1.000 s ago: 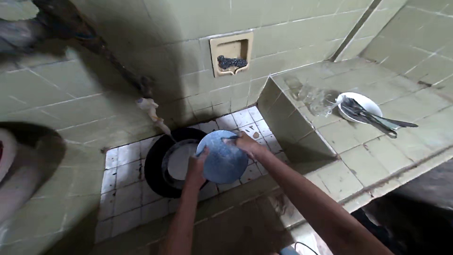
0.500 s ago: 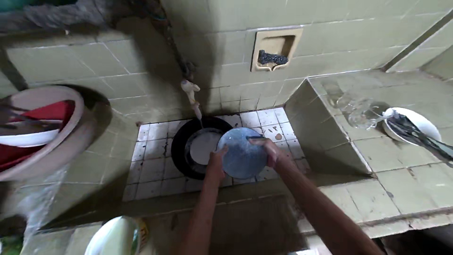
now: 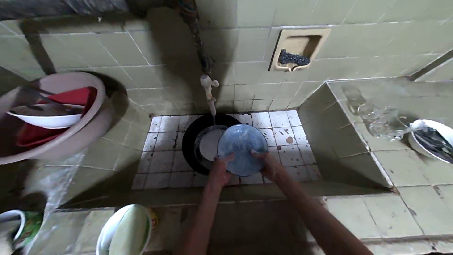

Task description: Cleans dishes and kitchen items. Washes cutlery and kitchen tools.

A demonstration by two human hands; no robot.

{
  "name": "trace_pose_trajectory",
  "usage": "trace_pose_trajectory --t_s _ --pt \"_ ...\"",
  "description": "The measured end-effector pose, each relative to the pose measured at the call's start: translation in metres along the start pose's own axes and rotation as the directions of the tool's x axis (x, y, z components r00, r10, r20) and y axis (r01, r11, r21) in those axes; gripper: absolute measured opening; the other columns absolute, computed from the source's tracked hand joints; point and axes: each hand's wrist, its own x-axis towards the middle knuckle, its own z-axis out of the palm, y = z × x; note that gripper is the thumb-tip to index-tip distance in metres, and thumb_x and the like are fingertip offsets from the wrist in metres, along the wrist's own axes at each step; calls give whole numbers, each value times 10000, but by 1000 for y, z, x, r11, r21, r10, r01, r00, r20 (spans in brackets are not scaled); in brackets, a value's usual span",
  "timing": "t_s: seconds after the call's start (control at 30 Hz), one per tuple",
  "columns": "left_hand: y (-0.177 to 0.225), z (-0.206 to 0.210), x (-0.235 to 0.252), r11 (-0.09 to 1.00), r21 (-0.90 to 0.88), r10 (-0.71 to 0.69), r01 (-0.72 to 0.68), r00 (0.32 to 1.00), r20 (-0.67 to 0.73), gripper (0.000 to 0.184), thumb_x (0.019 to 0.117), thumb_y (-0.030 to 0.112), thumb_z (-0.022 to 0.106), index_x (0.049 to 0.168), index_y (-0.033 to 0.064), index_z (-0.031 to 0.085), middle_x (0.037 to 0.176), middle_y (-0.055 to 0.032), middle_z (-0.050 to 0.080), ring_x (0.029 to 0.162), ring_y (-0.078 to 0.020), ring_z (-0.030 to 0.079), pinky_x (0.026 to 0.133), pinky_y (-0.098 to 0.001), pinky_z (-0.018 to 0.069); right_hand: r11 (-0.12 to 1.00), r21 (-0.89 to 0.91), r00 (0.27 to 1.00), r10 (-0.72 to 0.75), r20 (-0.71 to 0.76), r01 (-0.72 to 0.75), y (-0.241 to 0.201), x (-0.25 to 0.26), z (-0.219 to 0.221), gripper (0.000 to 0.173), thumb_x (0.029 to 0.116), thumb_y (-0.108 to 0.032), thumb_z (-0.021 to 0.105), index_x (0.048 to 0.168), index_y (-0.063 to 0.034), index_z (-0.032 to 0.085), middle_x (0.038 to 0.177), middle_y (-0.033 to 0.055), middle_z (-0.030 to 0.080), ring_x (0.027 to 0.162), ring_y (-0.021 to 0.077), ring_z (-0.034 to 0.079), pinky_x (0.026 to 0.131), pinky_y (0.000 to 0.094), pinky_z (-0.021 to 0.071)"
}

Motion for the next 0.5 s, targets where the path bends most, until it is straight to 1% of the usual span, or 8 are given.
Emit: trace_pose_trajectory --t_s 0.1,0.17,0.23,0.27,0.33,0.4,0.47,0.5 --pt "14 -20 18 973 204 -136 105 980 144 400 1021 119 583 1402 58 480 1118 -162 673 945 -247 689 791 -418 594 937 -348 997 4 73 21 -30 2 -13 362 1003 -183 654 1321 -41 558 1063 99 705 908 173 696 814 368 590" --pt "7 -23 28 971 189 -183 144 961 208 335 1053 150 526 1372 49 507 1082 -153 686 922 -235 697 787 -405 599 781 -613 993 -98 67 118 -46 4 -10 285 979 -220 702 1151 0 643 968 101 702 851 171 676 790 372 571" --pt "2 -19 31 978 137 -182 158 964 193 337 1074 190 492 1381 51 507 1117 -159 678 960 -244 689 818 -417 589 617 -772 966 -257 -15 153 -50 6 -4 358 957 -303 738 984 49 679 868 192 658 803 304 625 746 509 505" --pt "0 -15 31 983 109 -165 148 971 175 343 1079 205 491 1384 48 505 1127 -163 675 971 -248 688 827 -421 589 579 -799 936 -347 -61 162 -47 9 -4 402 953 -328 742 975 69 686 871 242 661 825 376 636 761 575 504" --pt "-4 -9 31 992 38 -122 118 984 131 354 1082 217 489 1395 52 491 1149 -172 665 987 -259 684 836 -434 586 508 -827 814 -570 -110 243 -32 16 -4 401 947 -321 750 971 75 686 836 265 657 789 428 643 720 610 499" --pt "-4 -7 29 995 -1 -97 97 991 88 372 1080 236 496 1412 69 475 1168 -169 659 997 -256 680 834 -433 585 347 -872 669 -743 -32 344 -17 24 -2 307 981 -201 701 1071 92 692 953 289 695 868 456 689 775 613 541" --pt "-1 -6 29 996 -22 -89 90 995 52 409 1078 264 505 1443 88 451 1214 -171 644 1035 -270 670 851 -450 578 243 -911 686 -725 58 334 -10 28 7 342 1012 -53 581 1316 103 603 1316 323 607 1209 490 605 1029 616 476" --pt "-1 -6 30 996 -31 -81 83 996 38 416 1079 273 502 1448 90 445 1228 -170 637 1047 -271 664 861 -451 574 159 -926 667 -735 122 344 -4 33 10 394 995 -1 555 1374 105 559 1417 324 543 1315 498 532 1097 627 423"
